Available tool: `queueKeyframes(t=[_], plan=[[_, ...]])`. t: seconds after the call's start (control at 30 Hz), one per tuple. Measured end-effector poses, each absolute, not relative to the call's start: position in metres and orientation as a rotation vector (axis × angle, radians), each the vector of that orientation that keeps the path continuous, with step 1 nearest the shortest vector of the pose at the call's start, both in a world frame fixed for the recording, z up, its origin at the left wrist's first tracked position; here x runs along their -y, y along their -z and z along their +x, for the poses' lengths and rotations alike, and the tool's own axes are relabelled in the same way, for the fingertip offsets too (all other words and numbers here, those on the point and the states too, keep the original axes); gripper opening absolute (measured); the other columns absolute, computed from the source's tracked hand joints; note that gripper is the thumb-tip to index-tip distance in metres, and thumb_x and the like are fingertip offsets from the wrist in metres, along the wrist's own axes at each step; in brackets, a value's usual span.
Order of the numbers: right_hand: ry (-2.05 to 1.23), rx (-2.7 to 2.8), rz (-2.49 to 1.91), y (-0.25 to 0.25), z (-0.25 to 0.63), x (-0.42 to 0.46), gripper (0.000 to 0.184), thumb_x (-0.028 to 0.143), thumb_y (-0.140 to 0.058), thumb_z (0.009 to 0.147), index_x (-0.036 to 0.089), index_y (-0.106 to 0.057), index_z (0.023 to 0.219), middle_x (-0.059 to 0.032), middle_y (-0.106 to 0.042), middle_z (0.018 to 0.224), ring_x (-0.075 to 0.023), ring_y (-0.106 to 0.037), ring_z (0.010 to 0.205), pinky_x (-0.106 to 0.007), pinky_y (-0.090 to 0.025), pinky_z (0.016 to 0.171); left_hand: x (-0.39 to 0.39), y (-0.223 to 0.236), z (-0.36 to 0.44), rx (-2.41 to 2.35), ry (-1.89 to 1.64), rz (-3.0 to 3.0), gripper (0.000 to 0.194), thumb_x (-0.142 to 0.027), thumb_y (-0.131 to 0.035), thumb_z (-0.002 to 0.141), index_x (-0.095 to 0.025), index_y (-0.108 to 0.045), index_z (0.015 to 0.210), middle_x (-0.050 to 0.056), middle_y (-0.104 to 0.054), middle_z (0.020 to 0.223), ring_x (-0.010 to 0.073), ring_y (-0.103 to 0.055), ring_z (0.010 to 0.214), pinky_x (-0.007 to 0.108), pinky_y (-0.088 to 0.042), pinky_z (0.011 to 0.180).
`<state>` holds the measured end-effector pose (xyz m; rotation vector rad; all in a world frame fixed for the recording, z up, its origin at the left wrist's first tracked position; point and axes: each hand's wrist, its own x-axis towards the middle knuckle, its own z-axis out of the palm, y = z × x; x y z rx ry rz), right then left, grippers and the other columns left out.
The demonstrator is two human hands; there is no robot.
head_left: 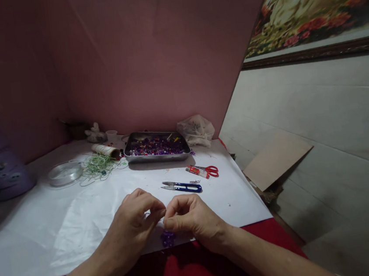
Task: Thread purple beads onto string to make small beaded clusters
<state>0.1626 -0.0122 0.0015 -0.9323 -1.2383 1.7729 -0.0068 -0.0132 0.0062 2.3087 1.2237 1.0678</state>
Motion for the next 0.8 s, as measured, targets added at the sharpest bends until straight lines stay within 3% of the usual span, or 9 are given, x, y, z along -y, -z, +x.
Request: queueKeyframes(t=[0.17, 0.3, 0.6, 0.8], plan=[[-1.742, 1.262, -0.951, -0.004, 0.164, 0.01, 0.031, 0.033, -0.083, 0.054, 0.014, -0.06, 0.062, 0.0064, -0.055, 0.051, -0.0033, -0.042, 0.041, -0.016, -0.029, 0.04, 0.014, -0.008, -0.006, -1.263, -1.025, 2.296, 0.017, -0.021, -0.049, 0.084, -0.021, -0.06, 0.07, 0.001, -0.057, 0.071, 0.0176, -0.052, 0.07, 0.03, -0.042, 0.063], [-1.764, 1.268, -0.929, -0.003, 0.166, 0.008, 0.036, 0.039, -0.079, 0.059, 0.015, -0.054, 0.066, 0.0018, -0.063, 0.057, -0.0067, -0.053, 0.042, -0.015, -0.031, 0.037, 0.017, -0.014, -0.006, -1.307, -0.992, 2.29, 0.02, -0.026, -0.045, 0.087, -0.021, -0.057, 0.071, 0.001, -0.057, 0.071, 0.018, -0.052, 0.069, 0.031, -0.042, 0.063], [-1.826, 1.08, -0.87, -0.004, 0.167, 0.004, 0.031, 0.021, -0.083, 0.052, 0.013, -0.054, 0.06, 0.0009, -0.064, 0.058, -0.0087, -0.057, 0.051, -0.018, -0.038, 0.047, 0.026, -0.02, -0.006, -1.039, -0.886, 2.261, 0.021, -0.02, -0.042, 0.088, -0.022, -0.054, 0.071, 0.001, -0.055, 0.076, 0.0172, -0.051, 0.076, 0.028, -0.042, 0.066], [-1.666, 1.233, -0.909, -0.001, 0.167, 0.005, 0.018, 0.015, -0.076, 0.058, 0.014, -0.059, 0.062, 0.0014, -0.063, 0.056, -0.0103, -0.057, 0.051, -0.022, -0.041, 0.053, 0.021, -0.021, -0.005, -1.102, -0.826, 1.863, 0.013, -0.034, -0.046, 0.087, -0.024, -0.055, 0.089, -0.001, -0.057, 0.077, 0.0156, -0.05, 0.068, 0.026, -0.041, 0.058]])
